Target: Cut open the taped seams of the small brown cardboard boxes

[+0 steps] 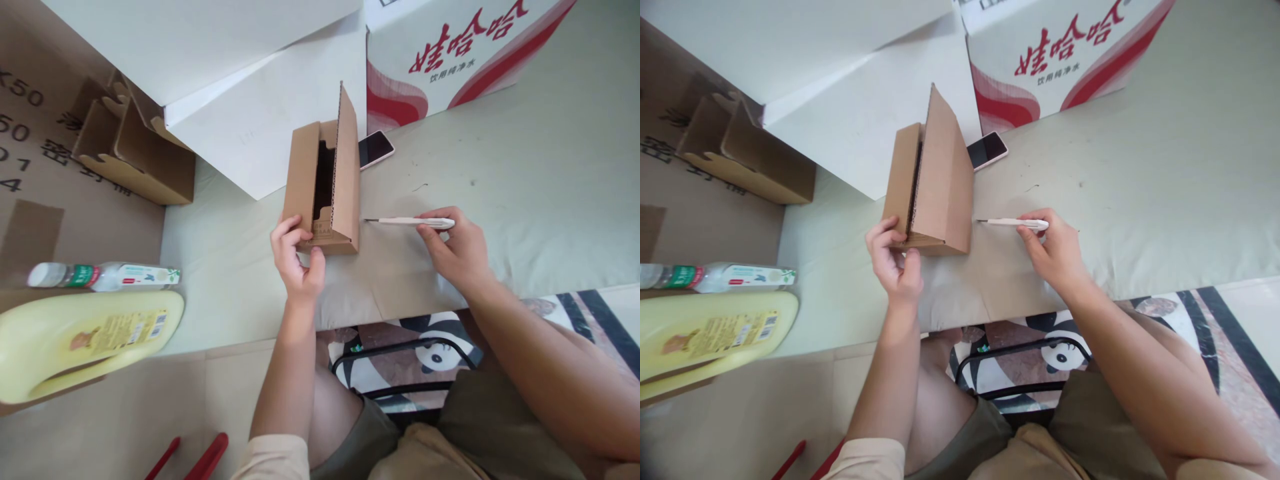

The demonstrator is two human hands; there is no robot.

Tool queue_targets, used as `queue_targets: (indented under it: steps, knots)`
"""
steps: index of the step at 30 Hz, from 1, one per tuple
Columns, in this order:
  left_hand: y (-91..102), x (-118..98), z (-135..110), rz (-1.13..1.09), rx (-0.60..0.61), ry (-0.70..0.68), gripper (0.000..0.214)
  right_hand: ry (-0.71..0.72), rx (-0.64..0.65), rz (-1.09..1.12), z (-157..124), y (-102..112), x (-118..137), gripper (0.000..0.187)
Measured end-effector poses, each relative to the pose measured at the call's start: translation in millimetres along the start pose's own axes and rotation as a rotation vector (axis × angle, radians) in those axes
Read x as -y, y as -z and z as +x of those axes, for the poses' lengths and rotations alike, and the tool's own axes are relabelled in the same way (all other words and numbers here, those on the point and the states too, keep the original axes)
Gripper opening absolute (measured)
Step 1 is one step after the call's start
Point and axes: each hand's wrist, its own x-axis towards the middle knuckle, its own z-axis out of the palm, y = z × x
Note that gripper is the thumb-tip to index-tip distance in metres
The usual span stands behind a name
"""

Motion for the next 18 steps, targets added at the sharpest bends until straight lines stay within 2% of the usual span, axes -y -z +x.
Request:
queue_targets:
  steps: [5,18]
  knots:
    - [0.6,-0.3,-0.4,-0.013,0.006,0.008,0.017,0.067,0.001,-0.028,1.2,-1.4,-4.0,0.021]
    - [0.8,-1.1,-0.2,-0.054,0.000,0.014,0.022,0.093,0.010,-0.059,-1.1,1.0,3.7,0.021]
